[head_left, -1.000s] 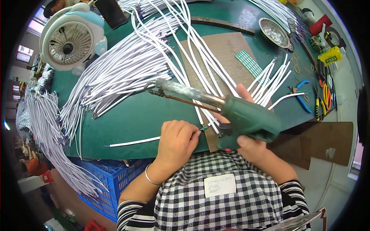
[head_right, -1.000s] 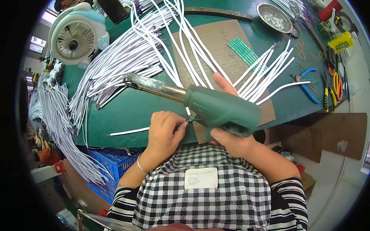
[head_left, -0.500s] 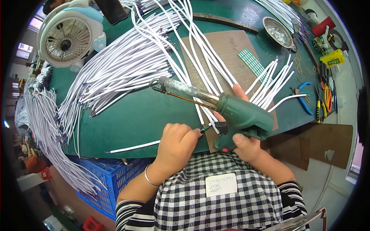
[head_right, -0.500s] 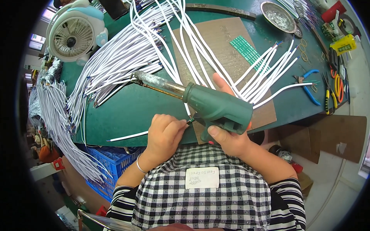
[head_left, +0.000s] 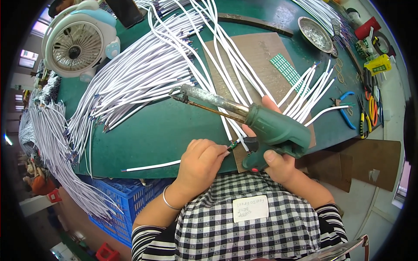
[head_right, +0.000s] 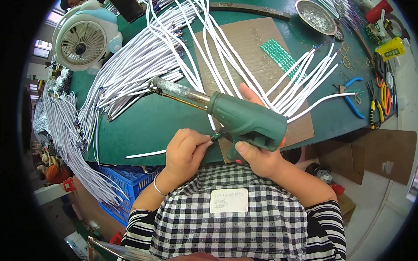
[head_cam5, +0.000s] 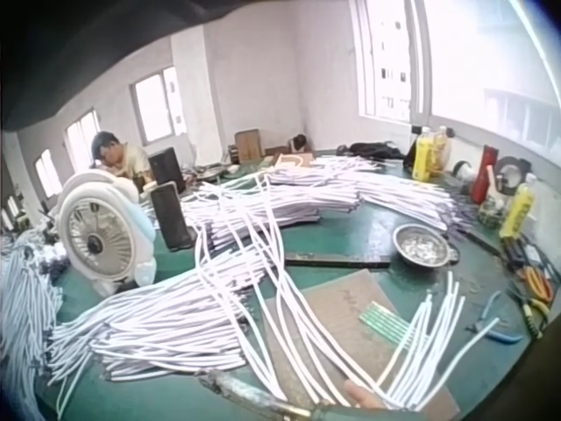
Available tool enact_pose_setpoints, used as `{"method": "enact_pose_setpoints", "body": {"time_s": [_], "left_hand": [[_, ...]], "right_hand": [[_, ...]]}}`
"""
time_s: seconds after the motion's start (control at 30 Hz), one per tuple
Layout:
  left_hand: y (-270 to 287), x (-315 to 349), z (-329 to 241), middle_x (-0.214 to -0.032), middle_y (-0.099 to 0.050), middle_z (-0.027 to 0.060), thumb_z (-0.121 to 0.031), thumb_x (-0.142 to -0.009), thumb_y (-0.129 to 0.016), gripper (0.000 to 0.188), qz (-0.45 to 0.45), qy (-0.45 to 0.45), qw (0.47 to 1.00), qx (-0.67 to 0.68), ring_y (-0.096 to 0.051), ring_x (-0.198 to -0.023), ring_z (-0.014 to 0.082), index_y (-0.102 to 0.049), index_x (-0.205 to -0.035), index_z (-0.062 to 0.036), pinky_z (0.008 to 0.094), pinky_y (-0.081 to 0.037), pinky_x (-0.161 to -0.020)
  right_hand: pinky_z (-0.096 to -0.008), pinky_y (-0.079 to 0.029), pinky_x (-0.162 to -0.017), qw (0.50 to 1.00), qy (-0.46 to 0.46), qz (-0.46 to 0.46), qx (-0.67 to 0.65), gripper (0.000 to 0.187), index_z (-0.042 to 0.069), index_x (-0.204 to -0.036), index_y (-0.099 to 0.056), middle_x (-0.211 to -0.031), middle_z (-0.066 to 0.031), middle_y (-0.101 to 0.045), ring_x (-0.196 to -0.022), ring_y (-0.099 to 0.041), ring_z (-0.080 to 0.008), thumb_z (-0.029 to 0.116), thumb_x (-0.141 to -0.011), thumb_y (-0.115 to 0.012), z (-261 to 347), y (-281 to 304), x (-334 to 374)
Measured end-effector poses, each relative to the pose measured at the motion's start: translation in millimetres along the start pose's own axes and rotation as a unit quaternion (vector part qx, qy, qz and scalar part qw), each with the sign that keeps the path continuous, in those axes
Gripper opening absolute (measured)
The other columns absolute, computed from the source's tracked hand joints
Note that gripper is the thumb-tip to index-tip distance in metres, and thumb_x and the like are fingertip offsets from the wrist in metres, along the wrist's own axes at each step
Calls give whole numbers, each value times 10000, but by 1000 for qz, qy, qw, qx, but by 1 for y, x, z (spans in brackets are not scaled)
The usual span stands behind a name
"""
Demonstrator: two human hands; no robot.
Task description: The person solders multiple white insulated wires onto a green printed circuit board using a soldering iron.
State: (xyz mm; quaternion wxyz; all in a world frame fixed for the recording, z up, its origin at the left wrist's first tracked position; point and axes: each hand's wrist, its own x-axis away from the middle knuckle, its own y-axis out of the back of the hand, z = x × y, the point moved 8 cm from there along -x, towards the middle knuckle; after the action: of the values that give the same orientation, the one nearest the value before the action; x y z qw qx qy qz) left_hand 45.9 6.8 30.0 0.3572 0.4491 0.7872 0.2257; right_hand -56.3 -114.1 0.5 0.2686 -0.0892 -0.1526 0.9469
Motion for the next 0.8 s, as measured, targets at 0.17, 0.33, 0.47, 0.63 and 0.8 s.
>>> {"method": "enact_pose_setpoints", "body": {"time_s": [0.17, 0.33, 0.47, 0.63, 0.8], "left_hand": [[-1, 0, 0, -795, -612, 91, 26, -703, -735, 210, -5, -3, 1000, 14, -579, -697, 269, -620, -868, -35, 363, -450, -606], [-3, 2, -7, -792, -588, 80, 1, -727, -687, 191, 9, -41, 999, -27, -561, -703, 255, -618, -902, -32, 359, -429, -615], [-8, 7, -11, -797, -574, 70, -41, -769, -618, 153, 22, -71, 994, -84, -550, -715, 238, -618, -922, -28, 344, -410, -632], [-7, 3, -6, -789, -583, 78, -2, -730, -673, 196, 12, -45, 998, -36, -557, -693, 253, -623, -918, -24, 359, -421, -611], [-8, 3, -6, -781, -560, 71, -25, -753, -632, 173, 11, -42, 999, -24, -544, -697, 244, -619, -926, -19, 356, -412, -632]], "right_hand": [[-498, -293, -1128, 1000, 2, 1, -10, 885, 32, -1472, -207, -1564, -144, -87, -1395, -290, -287, 356, -817, -707, 0, -1, 0], [-496, -297, -1127, 1000, 9, 5, 1, 875, 37, -1475, -201, -1564, -148, -91, -1399, -285, -292, 342, -823, -699, 0, 1, 1], [-487, -299, -1129, 1000, 12, 2, 0, 881, 28, -1476, -191, -1563, -147, -105, -1398, -288, -285, 338, -824, -695, 2, -2, 0], [-471, -300, -1132, 1000, 3, -2, -4, 899, 16, -1479, -174, -1559, -149, -122, -1398, -289, -271, 343, -822, -693, 1, -2, 0], [-463, -302, -1133, 1000, 5, -3, -2, 896, 0, -1475, -177, -1558, -147, -126, -1396, -291, -266, 355, -827, -686, 1, -2, 0]]}}
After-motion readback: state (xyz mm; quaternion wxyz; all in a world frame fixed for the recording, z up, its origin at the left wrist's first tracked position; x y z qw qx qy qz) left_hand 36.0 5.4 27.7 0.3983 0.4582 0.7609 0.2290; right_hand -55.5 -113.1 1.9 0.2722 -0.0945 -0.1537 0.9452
